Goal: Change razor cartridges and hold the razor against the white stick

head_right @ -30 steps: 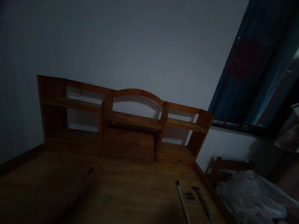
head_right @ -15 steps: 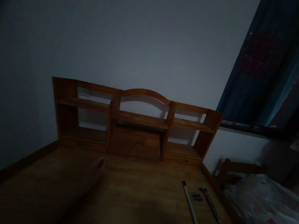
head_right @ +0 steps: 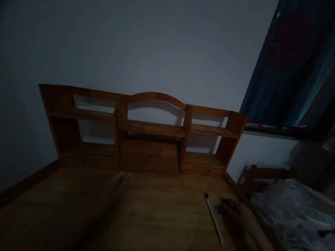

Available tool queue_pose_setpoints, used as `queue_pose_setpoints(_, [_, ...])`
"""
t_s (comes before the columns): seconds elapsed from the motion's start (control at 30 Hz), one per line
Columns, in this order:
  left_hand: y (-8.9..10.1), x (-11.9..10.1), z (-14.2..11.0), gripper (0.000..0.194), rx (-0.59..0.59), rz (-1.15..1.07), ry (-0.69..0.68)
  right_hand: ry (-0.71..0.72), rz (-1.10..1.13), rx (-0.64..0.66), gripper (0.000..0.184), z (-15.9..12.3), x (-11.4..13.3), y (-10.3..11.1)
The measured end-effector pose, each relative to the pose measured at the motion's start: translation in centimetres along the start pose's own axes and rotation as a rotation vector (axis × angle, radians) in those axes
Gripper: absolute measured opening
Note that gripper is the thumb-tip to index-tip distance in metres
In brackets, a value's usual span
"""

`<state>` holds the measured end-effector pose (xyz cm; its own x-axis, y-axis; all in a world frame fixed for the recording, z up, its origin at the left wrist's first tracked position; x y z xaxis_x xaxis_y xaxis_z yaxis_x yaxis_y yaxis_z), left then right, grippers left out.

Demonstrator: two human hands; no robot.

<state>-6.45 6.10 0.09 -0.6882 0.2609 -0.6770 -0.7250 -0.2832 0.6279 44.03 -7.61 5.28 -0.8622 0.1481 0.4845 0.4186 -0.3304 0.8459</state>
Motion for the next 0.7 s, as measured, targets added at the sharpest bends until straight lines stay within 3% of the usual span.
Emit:
queue_pose_setpoints(0.17, [0.0,-0.8,-1.5,0.059,0.127,0.004,0.119,0.078,0.028,0.113,0.034,-0.4,0.8,-2.6])
queue_pose_setpoints(0.3, [0.1,-1.4,-1.8,0.061,0.108,0.018,0.079,0.120,0.023,0.108,0.046,-1.4,3.7,-6.7])
queue_pose_setpoints(0.37, [0.2,-1.4,-1.7,0.062,0.120,0.037,0.089,0.139,0.047,0.139,0.051,-1.8,6.4,-9.2])
queue_pose_setpoints(0.53, [-0.1,-1.1,-1.6,0.061,0.105,0.067,0.103,0.266,0.100,0.211,0.041,-3.3,15.7,-14.9])
queue_pose_setpoints(0.7, [-0.9,-0.7,-1.6,0.048,0.105,0.039,0.047,0.404,0.182,0.253,0.023,-5.5,23.6,-17.7])
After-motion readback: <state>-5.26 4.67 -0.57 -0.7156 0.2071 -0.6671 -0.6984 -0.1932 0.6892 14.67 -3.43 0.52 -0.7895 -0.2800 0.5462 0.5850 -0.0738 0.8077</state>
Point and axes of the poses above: each hand's wrist, its own z-axis towards the middle knuckle, its own y-axis out of the back of the hand, x = y × z, the point moved 1 cm from there along z, towards the middle knuckle, and after that the axes turned 2 degrees about -z, right-handed, at the moved point
